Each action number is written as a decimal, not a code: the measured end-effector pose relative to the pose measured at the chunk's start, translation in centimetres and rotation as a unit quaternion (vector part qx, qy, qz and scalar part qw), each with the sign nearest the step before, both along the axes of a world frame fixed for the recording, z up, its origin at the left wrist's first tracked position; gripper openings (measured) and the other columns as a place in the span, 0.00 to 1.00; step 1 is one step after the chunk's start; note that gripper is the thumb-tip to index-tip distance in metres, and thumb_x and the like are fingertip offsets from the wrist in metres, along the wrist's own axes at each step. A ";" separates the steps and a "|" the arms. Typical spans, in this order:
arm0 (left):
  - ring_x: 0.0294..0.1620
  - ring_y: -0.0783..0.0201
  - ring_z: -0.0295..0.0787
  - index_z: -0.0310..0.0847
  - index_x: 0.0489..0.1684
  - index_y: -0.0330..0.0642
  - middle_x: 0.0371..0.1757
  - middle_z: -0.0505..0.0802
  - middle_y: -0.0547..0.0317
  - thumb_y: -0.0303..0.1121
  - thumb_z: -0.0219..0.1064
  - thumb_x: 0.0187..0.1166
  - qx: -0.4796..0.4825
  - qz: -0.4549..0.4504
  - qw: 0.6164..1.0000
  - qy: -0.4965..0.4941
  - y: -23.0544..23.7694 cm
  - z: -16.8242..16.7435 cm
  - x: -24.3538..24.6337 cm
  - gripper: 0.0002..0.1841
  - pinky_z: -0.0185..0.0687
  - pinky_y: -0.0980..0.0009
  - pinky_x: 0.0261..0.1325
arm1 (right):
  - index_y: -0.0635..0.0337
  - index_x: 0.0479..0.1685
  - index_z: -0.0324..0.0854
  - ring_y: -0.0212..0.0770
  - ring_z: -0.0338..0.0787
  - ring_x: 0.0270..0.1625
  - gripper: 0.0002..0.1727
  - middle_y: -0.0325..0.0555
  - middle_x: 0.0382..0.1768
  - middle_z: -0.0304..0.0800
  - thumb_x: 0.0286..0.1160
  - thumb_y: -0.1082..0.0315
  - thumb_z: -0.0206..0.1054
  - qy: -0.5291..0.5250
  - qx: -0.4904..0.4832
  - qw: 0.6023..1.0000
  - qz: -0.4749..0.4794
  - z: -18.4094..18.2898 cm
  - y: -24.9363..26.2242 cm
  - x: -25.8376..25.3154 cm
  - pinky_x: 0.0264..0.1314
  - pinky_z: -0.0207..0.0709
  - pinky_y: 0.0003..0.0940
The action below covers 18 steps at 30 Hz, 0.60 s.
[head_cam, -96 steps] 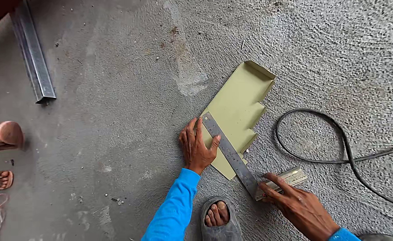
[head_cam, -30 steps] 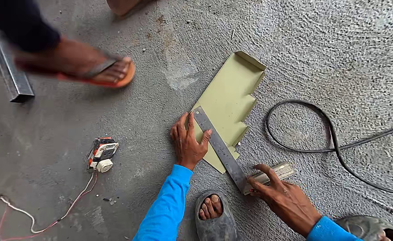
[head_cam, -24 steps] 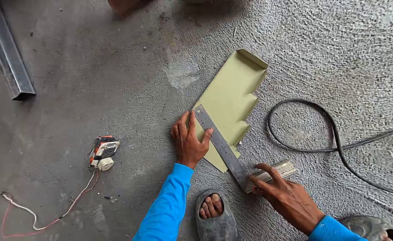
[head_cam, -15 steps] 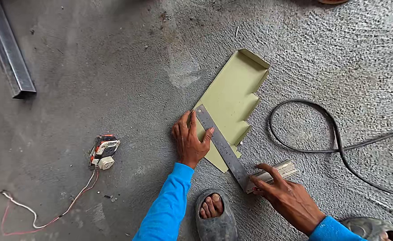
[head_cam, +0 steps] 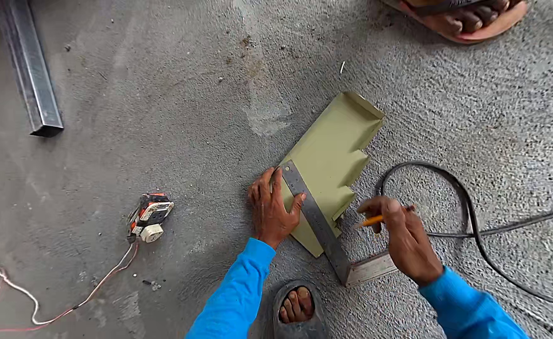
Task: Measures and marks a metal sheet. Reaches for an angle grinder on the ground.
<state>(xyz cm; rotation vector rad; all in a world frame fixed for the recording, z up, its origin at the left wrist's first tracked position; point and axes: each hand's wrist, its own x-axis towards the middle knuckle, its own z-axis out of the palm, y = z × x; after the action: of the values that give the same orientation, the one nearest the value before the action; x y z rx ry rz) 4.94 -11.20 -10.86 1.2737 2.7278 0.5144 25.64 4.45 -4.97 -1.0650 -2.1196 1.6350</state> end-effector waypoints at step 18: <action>0.85 0.48 0.65 0.67 0.88 0.46 0.87 0.70 0.49 0.67 0.56 0.78 -0.011 -0.010 1.000 0.013 0.0 -0.1 0.1 0.43 0.53 0.47 0.86 | 0.52 0.58 0.88 0.35 0.89 0.39 0.11 0.44 0.46 0.92 0.84 0.62 0.67 -0.034 0.072 0.996 0.040 -3.0 1.0 -12.4 0.43 0.85 0.36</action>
<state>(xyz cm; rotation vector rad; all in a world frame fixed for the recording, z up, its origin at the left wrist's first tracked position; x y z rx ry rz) 5.00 -11.23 -10.96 1.3103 2.7309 0.4667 13.24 5.41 -8.00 -1.0177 -2.3135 1.4712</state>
